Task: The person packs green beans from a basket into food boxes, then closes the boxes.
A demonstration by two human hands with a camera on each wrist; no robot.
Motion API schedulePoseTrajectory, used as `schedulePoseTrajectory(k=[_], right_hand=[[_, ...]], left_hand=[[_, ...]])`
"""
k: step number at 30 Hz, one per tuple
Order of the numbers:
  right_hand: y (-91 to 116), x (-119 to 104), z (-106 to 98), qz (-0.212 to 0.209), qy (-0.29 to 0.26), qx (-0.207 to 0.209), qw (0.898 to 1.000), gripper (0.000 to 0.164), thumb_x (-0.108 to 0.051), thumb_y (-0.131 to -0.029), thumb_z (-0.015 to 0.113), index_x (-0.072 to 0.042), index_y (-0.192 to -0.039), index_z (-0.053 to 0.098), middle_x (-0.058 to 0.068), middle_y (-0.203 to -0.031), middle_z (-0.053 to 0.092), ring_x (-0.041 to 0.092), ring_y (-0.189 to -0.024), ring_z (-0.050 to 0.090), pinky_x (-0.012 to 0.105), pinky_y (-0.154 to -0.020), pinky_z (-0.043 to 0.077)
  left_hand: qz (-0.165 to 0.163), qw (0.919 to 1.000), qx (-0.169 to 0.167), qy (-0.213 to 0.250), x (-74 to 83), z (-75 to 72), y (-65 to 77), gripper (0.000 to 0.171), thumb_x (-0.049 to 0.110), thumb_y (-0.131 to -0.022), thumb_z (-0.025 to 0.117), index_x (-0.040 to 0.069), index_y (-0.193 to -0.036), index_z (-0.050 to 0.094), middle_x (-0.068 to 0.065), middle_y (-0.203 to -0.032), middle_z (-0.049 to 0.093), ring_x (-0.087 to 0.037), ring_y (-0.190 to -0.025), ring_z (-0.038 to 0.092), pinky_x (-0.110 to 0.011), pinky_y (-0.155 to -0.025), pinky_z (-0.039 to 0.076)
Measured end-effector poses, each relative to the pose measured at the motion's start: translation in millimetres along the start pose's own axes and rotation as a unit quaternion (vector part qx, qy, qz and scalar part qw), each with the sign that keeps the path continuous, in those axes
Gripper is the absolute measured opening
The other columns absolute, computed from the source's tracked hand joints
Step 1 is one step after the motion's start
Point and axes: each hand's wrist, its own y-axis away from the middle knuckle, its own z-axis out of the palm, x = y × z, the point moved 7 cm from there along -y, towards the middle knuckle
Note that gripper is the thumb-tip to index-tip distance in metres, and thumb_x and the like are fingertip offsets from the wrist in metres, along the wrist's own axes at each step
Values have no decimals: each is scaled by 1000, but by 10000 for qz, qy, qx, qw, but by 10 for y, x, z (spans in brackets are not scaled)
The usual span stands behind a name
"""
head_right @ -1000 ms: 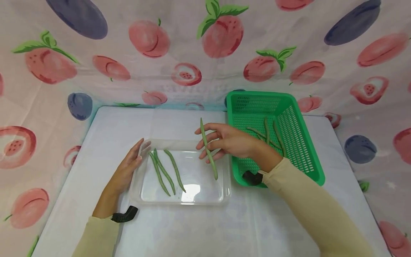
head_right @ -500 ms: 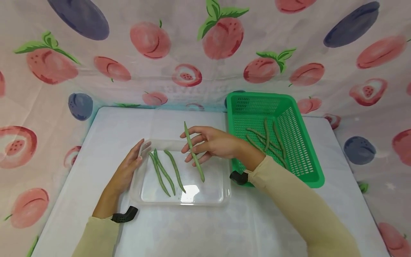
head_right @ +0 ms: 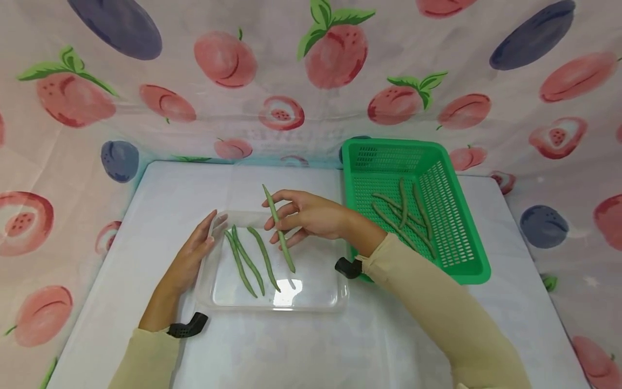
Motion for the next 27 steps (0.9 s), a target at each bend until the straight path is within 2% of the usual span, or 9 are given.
schedulePoseTrajectory(k=[3, 9, 16, 19, 27], right_hand=[[-28, 15, -22, 89, 16, 212, 9997, 46, 0, -102, 56, -11, -145, 43, 19, -121, 66, 29, -97, 74, 52, -85, 60], [-47, 39, -44, 191, -69, 379, 9991, 45, 0, -102, 56, -10, -144, 42, 26, -126, 63, 28, -97, 75, 51, -84, 61], [-45, 114, -75, 388, -48, 550, 9977, 42, -4, -104, 54, -9, -144, 41, 12, -116, 69, 29, -101, 73, 51, -85, 61], [-35, 140, -101, 446, -2, 663, 9968, 44, -5, -104, 54, -10, -146, 41, 11, -113, 68, 31, -102, 71, 52, -86, 61], [7, 199, -135, 535, 61, 673, 9963, 42, -7, -105, 53, -9, -146, 44, 20, -126, 61, 29, -101, 70, 53, -87, 60]], left_hand=[[-5, 10000, -7, -5, 5, 2, 2, 62, 15, -108, 45, 12, -164, 19, -10, -168, 29, -32, -159, 11, -68, -123, 9], [-3, 10000, -1, -89, 16, 5, -6, 62, 14, -108, 44, 18, -164, 20, -8, -169, 28, -34, -159, 12, -71, -121, 11], [-79, 9999, 12, -67, 3, 6, 8, 62, 16, -108, 45, 15, -164, 19, -7, -169, 28, -33, -159, 12, -71, -121, 12], [-102, 9999, 22, -45, -7, 4, 11, 62, 16, -108, 45, 15, -164, 19, -6, -169, 28, -33, -159, 12, -71, -121, 12], [-78, 10000, -26, 19, 11, 22, 11, 62, 15, -108, 43, 17, -165, 19, -7, -169, 27, -35, -159, 13, -71, -120, 15]])
